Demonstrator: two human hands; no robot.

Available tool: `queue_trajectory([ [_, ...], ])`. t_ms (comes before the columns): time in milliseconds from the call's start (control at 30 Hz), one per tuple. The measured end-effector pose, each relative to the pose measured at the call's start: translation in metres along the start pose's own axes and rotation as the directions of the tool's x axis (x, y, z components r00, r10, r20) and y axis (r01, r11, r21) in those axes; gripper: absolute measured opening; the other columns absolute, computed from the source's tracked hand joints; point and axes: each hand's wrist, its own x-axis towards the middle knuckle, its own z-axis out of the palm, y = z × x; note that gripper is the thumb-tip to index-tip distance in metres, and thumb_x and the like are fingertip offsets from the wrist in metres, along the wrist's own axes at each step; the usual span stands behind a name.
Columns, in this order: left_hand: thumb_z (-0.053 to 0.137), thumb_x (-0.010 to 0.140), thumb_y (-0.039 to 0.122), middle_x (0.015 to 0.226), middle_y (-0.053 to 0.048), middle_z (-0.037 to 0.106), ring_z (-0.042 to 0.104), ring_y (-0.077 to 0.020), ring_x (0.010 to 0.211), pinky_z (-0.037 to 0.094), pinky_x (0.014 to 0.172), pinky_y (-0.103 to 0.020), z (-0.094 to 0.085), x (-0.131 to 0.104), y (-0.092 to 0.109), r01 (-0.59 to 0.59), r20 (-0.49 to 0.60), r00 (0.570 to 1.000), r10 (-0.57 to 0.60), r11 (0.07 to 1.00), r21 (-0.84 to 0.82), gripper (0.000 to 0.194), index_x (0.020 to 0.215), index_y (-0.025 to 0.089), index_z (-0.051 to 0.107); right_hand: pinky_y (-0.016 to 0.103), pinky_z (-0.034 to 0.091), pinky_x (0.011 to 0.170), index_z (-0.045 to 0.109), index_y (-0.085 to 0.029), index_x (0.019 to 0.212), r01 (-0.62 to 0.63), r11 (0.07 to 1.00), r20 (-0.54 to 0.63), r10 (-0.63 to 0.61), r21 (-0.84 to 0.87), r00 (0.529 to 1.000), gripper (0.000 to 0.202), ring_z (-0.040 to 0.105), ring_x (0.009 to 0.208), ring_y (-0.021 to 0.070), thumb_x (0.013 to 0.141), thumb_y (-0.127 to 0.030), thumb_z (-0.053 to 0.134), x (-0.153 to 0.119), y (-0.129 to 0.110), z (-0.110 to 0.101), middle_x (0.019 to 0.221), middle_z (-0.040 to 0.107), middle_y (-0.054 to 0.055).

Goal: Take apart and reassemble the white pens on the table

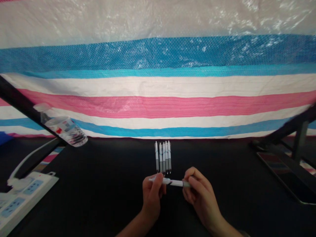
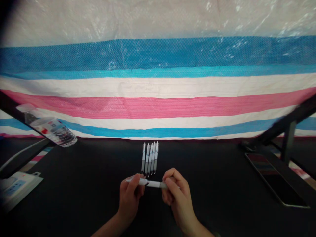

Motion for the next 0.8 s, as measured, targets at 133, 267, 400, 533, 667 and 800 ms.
queue_trajectory([
  [133, 0.058, 0.086, 0.051, 0.041, 0.004, 0.036, 0.033, -0.0123, 0.043, 0.030, 0.044, -0.027, -0.005, 0.001, -0.005, -0.059, -0.135, 0.989, 0.052, 0.997, -0.052, 0.054, 0.042, 0.022, 0.047, 0.019, 0.014, 0.035, 0.061, -0.016, 0.075, -0.170, 0.957, 0.082, 0.194, -0.236, 0.978, 0.053, 0.021, 0.034, 0.0045, 0.086, -0.067, 0.058, 0.009, 0.000, -0.004, 0.040, 0.041, -0.008],
  [267, 0.057, 0.087, 0.047, 0.041, 0.004, 0.036, 0.034, -0.0134, 0.043, 0.034, 0.047, -0.028, -0.007, 0.002, -0.006, -0.094, -0.170, 0.982, 0.086, 0.995, -0.038, 0.052, 0.042, 0.023, 0.045, 0.021, 0.015, 0.037, 0.068, -0.015, 0.072, -0.078, 0.906, 0.085, 0.124, -0.416, 0.989, 0.051, 0.024, 0.034, 0.0049, 0.086, -0.064, 0.061, 0.010, -0.002, -0.006, 0.038, 0.038, -0.008],
  [400, 0.057, 0.086, 0.047, 0.040, 0.004, 0.032, 0.032, -0.0129, 0.042, 0.033, 0.047, -0.029, -0.005, 0.001, -0.002, -0.078, -0.201, 0.977, 0.065, 0.995, -0.062, 0.054, 0.040, 0.024, 0.041, 0.024, 0.033, 0.044, 0.075, -0.019, 0.074, 0.111, 0.837, 0.032, -0.111, -0.536, 0.993, 0.033, 0.049, 0.050, 0.0129, 0.077, -0.052, 0.076, 0.006, -0.011, -0.001, 0.059, 0.062, 0.002],
  [533, 0.057, 0.086, 0.046, 0.039, 0.005, 0.032, 0.034, -0.0125, 0.042, 0.031, 0.047, -0.028, -0.002, 0.001, 0.002, -0.077, -0.238, 0.970, 0.057, 0.994, -0.076, 0.055, 0.039, 0.024, 0.040, 0.024, 0.037, 0.046, 0.076, -0.020, 0.092, 0.121, 0.823, 0.039, -0.120, -0.554, 0.992, 0.033, 0.053, 0.055, 0.0141, 0.077, -0.050, 0.077, 0.003, -0.014, 0.000, 0.073, 0.068, 0.005],
  [667, 0.059, 0.085, 0.047, 0.040, 0.005, 0.032, 0.031, -0.0115, 0.042, 0.031, 0.046, -0.027, -0.003, 0.003, 0.002, -0.121, -0.243, 0.966, 0.085, 0.983, -0.135, 0.055, 0.040, 0.023, 0.040, 0.023, 0.024, 0.039, 0.066, -0.016, 0.070, 0.001, 0.872, 0.102, 0.056, -0.489, 0.993, 0.062, 0.037, 0.038, 0.0088, 0.092, -0.069, 0.044, -0.001, -0.009, -0.006, 0.050, 0.055, 0.001],
  [800, 0.059, 0.086, 0.048, 0.041, 0.006, 0.032, 0.030, -0.0109, 0.042, 0.029, 0.045, -0.026, -0.004, 0.004, 0.000, -0.150, -0.212, 0.971, 0.114, 0.975, -0.165, 0.056, 0.040, 0.022, 0.041, 0.023, 0.031, 0.046, 0.060, -0.018, 0.068, 0.091, 0.862, 0.073, -0.063, -0.499, 0.995, 0.052, 0.043, 0.049, 0.0101, 0.091, -0.063, 0.053, -0.004, -0.008, -0.012, 0.058, 0.053, 0.000],
])
